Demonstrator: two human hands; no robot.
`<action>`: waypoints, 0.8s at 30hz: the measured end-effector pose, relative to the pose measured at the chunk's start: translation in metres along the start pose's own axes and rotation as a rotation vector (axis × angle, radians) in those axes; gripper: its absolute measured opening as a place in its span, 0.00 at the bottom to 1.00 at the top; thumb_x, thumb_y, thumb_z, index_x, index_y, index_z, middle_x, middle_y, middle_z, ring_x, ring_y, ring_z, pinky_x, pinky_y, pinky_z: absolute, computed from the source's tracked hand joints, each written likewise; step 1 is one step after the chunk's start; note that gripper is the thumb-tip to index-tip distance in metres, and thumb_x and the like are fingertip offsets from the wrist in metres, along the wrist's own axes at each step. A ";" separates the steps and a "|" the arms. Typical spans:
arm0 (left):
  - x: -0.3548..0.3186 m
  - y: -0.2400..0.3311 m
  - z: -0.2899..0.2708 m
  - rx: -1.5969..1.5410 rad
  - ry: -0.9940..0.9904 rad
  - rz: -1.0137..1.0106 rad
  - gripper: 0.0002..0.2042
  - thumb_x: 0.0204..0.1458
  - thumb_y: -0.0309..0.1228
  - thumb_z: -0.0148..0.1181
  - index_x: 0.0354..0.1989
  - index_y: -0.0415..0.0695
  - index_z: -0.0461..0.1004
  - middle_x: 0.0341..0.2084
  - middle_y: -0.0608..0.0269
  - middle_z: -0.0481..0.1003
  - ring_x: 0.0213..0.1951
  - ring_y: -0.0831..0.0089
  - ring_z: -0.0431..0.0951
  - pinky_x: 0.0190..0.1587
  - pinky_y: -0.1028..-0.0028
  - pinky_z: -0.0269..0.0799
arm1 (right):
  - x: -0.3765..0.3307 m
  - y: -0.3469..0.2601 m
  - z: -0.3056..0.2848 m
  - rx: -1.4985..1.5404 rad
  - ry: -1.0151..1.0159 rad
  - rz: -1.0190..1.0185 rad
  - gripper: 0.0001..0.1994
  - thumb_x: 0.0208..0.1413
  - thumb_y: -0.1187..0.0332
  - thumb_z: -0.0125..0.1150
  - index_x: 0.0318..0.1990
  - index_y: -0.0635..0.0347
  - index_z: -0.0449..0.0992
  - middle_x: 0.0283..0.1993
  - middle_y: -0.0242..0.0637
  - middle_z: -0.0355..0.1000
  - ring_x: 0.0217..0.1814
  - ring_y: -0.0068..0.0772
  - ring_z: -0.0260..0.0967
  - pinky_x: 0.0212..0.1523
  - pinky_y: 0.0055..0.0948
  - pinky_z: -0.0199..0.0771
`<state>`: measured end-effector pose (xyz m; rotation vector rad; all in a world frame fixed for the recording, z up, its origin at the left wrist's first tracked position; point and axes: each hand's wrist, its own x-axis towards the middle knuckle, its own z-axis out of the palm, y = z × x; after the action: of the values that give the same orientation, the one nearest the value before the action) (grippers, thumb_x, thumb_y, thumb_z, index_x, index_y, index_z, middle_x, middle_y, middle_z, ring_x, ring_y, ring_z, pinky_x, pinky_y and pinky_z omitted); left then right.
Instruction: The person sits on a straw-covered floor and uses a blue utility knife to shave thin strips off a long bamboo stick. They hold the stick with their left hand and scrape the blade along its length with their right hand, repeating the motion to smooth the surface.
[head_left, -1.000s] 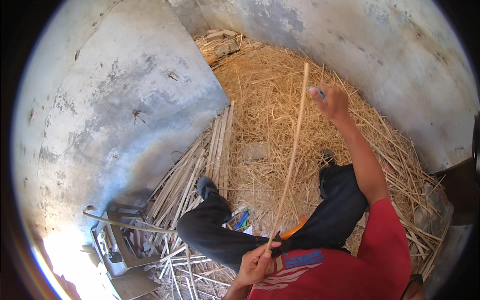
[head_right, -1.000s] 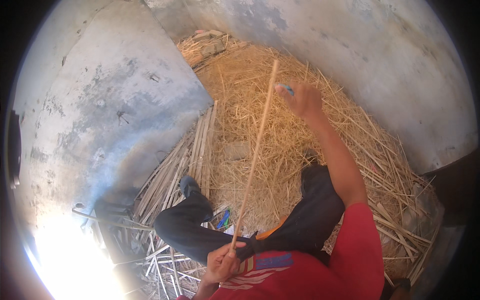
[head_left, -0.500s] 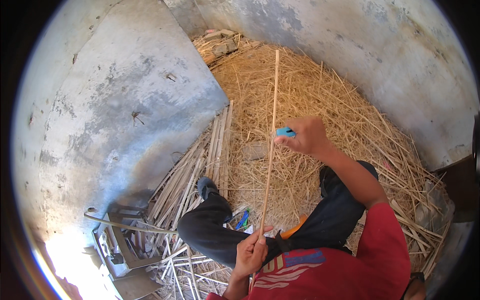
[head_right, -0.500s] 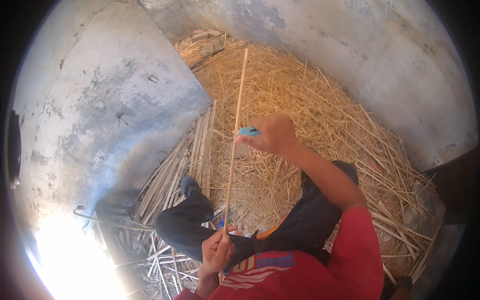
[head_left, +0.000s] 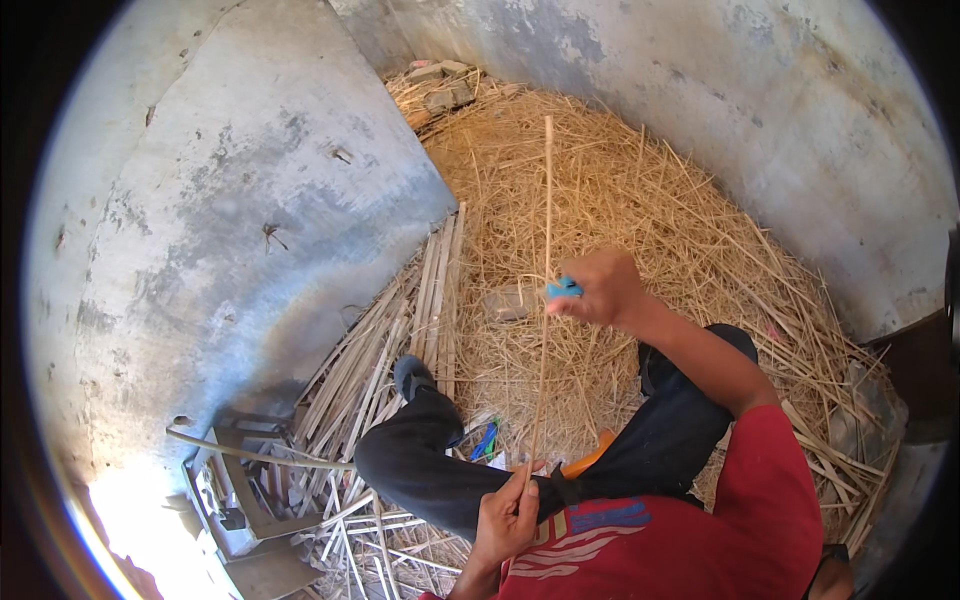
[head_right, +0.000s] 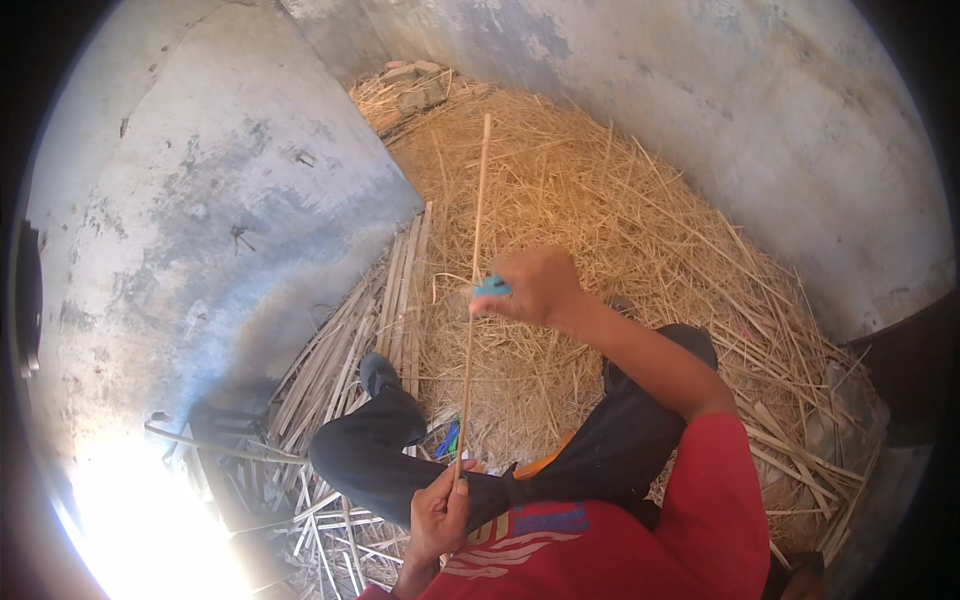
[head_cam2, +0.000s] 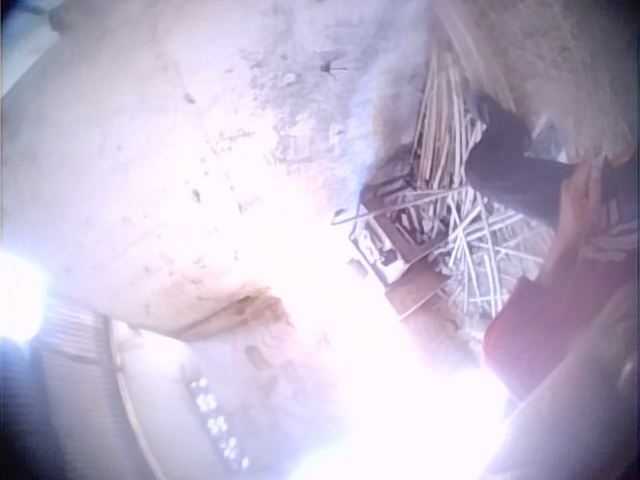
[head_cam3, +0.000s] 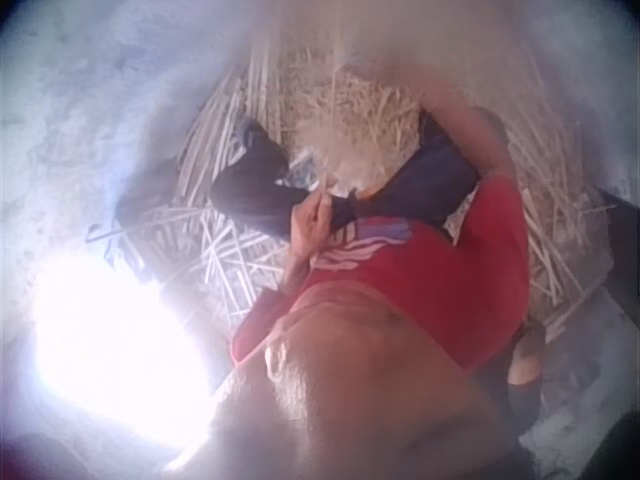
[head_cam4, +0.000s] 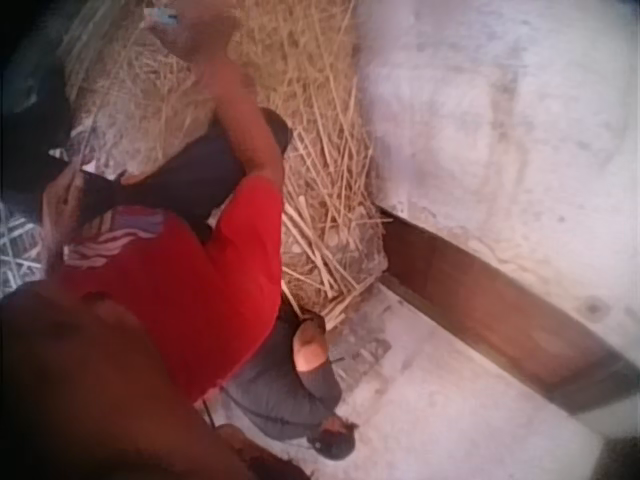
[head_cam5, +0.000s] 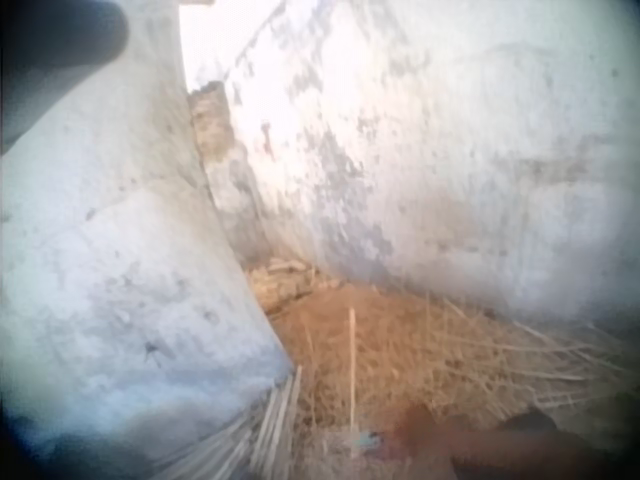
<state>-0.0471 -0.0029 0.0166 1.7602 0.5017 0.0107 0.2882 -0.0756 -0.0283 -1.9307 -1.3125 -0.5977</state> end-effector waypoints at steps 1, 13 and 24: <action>-0.001 -0.001 0.000 0.021 0.001 0.013 0.16 0.61 0.25 0.48 0.56 0.36 0.68 0.13 0.75 0.60 0.18 0.90 0.59 0.20 0.83 0.55 | -0.003 -0.007 0.003 0.026 0.031 -0.040 0.35 0.51 0.26 0.42 0.12 0.49 0.62 0.09 0.29 0.56 0.08 0.28 0.55 0.11 0.29 0.53; -0.022 -0.007 0.000 -0.041 -0.119 -0.071 0.16 0.63 0.28 0.48 0.58 0.37 0.68 0.12 0.76 0.59 0.18 0.91 0.59 0.20 0.84 0.54 | 0.011 0.090 -0.003 -0.270 0.007 0.172 0.37 0.52 0.25 0.37 0.11 0.49 0.61 0.07 0.24 0.51 0.07 0.21 0.50 0.08 0.25 0.47; -0.040 -0.023 -0.014 -0.298 -0.138 -0.251 0.16 0.65 0.30 0.44 0.57 0.35 0.66 0.15 0.78 0.60 0.18 0.91 0.56 0.20 0.84 0.49 | 0.000 0.149 -0.010 -0.370 -0.047 0.131 0.37 0.50 0.24 0.38 0.11 0.49 0.61 0.07 0.24 0.52 0.08 0.21 0.51 0.08 0.25 0.47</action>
<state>-0.0942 0.0000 0.0089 1.3876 0.5846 -0.2021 0.4264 -0.1172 -0.0661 -2.3217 -1.1526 -0.7751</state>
